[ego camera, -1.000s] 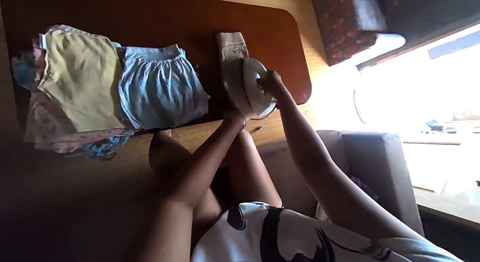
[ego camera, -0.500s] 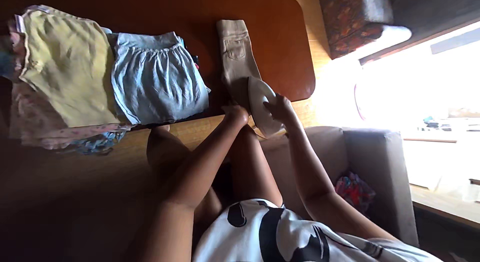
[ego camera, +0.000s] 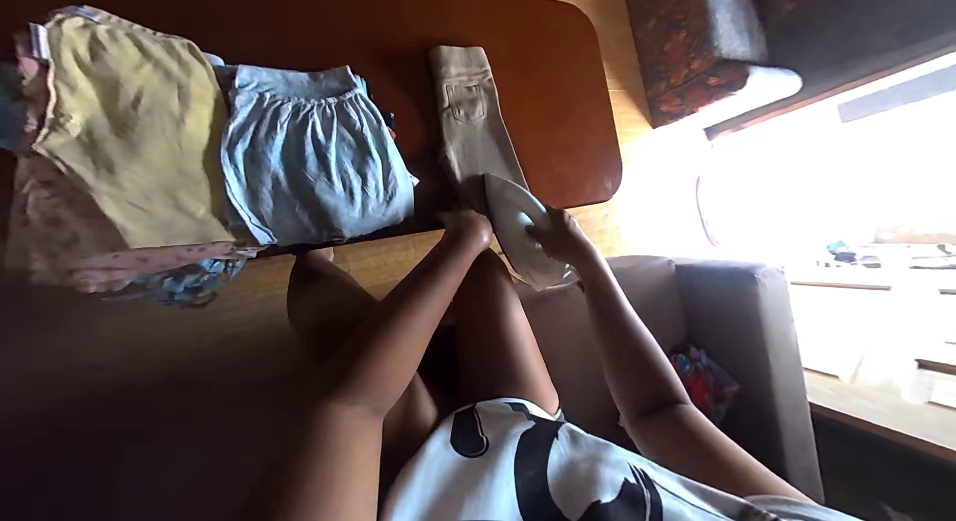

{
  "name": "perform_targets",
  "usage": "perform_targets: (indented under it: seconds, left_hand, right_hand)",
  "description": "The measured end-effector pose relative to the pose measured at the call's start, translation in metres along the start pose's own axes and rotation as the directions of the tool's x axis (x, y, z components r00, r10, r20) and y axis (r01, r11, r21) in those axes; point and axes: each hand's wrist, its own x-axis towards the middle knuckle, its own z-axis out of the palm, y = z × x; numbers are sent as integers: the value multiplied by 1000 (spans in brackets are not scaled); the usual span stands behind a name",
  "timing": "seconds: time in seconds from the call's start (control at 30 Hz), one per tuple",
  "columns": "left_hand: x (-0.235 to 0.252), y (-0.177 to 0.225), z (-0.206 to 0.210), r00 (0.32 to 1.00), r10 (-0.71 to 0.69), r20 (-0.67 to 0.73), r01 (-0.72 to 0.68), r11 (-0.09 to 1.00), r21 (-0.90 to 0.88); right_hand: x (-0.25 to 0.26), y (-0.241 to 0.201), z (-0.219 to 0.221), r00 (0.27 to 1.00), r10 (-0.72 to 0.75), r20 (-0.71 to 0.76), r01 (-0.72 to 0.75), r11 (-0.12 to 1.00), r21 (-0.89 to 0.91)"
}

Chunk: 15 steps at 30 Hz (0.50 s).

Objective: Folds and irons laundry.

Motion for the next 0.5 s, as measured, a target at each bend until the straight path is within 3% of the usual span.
perform_targets:
  seconds: [0.2,0.3,0.4,0.5]
  left_hand:
    - [-6,2,1,995,-69,-74,51,973,-224]
    - [7,-4,3,999,12,-49,-19,988,-154]
    - [9,-1,4,1000,14,-27,-16,998,-65]
    - [3,0,5,996,-30,-86,20,993,-119]
  right_hand:
    - [52,-61,-13,995,-91,-33,89,994,-57]
    - [78,-91,-19,988,-145,-50,140,986,-95]
    - [78,-85,-18,987,-151,-45,147,986,-83]
    - [52,-61,-12,993,-114,-33,111,992,-61]
